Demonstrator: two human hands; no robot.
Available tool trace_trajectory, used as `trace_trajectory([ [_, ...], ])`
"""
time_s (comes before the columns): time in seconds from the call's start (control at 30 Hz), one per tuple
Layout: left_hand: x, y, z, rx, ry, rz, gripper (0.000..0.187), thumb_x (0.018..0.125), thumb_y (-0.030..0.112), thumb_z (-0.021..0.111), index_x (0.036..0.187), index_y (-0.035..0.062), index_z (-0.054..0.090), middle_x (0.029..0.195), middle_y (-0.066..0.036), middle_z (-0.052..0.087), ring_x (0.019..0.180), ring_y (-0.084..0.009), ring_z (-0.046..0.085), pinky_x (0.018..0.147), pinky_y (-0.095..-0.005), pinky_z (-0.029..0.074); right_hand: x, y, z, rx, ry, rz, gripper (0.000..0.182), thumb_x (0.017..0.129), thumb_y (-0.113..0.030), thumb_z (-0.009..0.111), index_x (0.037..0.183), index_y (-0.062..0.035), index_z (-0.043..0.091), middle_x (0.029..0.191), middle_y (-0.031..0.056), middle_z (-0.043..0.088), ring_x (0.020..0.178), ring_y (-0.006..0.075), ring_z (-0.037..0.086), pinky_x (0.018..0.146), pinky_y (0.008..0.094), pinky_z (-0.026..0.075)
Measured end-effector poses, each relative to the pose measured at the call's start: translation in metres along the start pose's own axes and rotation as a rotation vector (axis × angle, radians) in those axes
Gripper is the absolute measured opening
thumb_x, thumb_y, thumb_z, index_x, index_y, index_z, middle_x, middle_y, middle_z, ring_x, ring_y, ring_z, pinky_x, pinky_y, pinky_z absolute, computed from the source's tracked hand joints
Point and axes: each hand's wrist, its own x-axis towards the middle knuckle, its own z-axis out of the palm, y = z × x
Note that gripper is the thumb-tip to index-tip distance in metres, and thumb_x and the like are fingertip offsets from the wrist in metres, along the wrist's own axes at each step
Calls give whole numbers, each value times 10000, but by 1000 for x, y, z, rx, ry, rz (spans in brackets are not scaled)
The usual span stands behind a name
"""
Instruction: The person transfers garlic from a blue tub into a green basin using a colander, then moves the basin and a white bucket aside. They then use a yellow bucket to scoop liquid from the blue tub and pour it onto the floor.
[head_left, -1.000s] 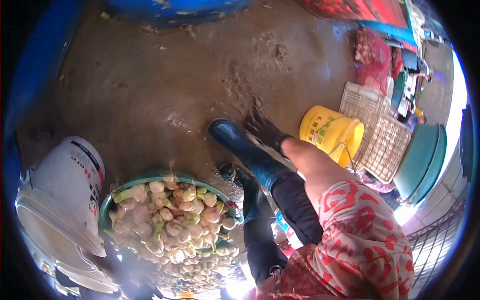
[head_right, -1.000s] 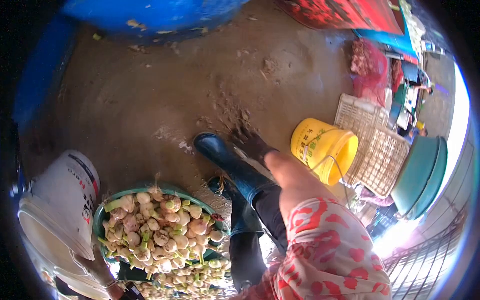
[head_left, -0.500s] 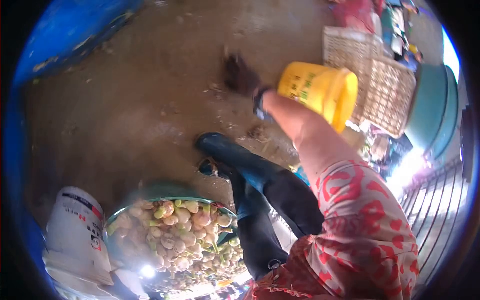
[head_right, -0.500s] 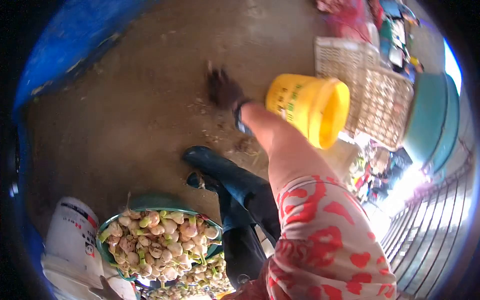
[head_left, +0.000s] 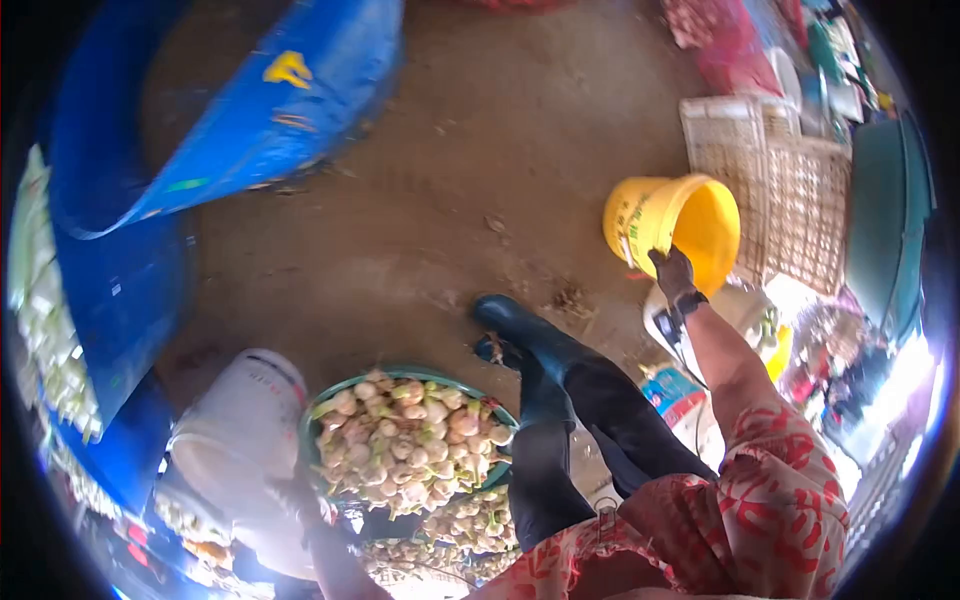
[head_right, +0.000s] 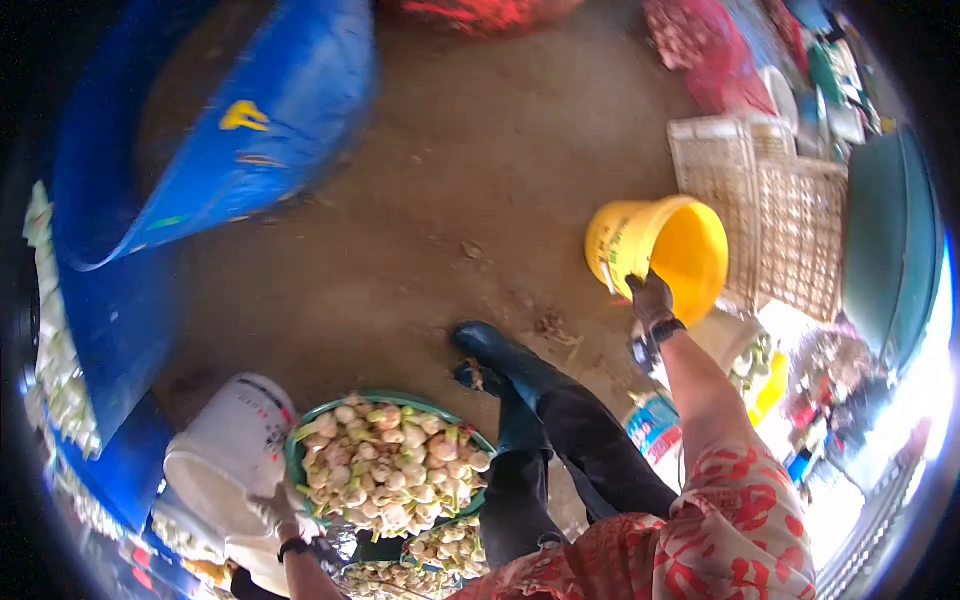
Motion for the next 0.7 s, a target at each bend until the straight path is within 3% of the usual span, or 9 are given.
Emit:
trace_trajectory([
  [0.1,24,-19,14,87,28,-54,1061,672,550,681,1399,-36,177,1333,-244,341,1255,-375,324,1043,-415,288,7,-60,-64,240,-308,99,376,820,-254,604,1116,-22,581,1075,175,625,1022,335,573,861,380,440],
  [0.13,16,-2,-4,56,-94,-53,1068,674,567,660,1406,-32,166,1394,-252,275,1311,-366,261,1068,-415,260,7,-52,-58,331,-167,-5,349,821,-307,623,1029,-27,611,960,208,629,932,392,579,756,419,461],
  [0.2,-16,34,-5,244,192,11,1016,652,579,674,1371,-13,267,1363,-219,358,1290,-314,340,1042,-401,307,-3,-85,-106,423,-161,-58,384,813,-287,655,974,54,578,902,222,636,854,378,600,726,410,455],
  [0.23,-67,94,-70,-41,-132,-42,921,659,537,687,1333,1,360,1325,-225,410,1271,-329,364,1042,-398,311,-13,-115,-147,667,-292,33,363,827,-262,656,973,61,578,884,180,647,794,278,606,730,364,464],
  [0.33,-103,121,-8,-636,18,663,676,728,227,738,1262,-49,428,1291,-238,449,1199,-337,438,1013,-395,351,-32,-194,-269,959,-399,-9,302,828,-192,670,996,48,595,858,126,643,776,180,577,731,325,469],
  [0.43,-218,203,-111,-1169,-637,814,722,797,175,689,1355,-55,293,1333,-199,416,1248,-273,387,1029,-343,309,-24,-250,-369,811,-504,-297,235,847,-123,650,1027,18,598,894,59,635,815,128,568,723,289,467],
  [0.47,-238,218,-124,-1331,-644,821,769,811,184,677,1385,-43,219,1347,-173,407,1248,-272,385,1043,-363,289,-15,-255,-389,710,-429,-538,225,865,-111,628,1050,11,590,921,33,630,830,104,558,724,275,463],
  [0.57,-268,264,-201,-1721,-808,982,756,825,209,659,1392,-24,216,1382,-128,362,1259,-226,367,1060,-372,264,-21,-346,-476,1045,-538,-397,216,886,-87,584,1087,-5,582,942,15,621,827,81,543,731,253,455],
  [0.7,-253,306,-263,-1802,-524,843,675,831,158,646,1373,19,269,1323,-87,422,1196,-178,413,1020,-348,318,17,-404,-477,1180,-299,-477,199,891,-100,580,1059,4,598,927,2,613,841,55,530,712,220,438],
])
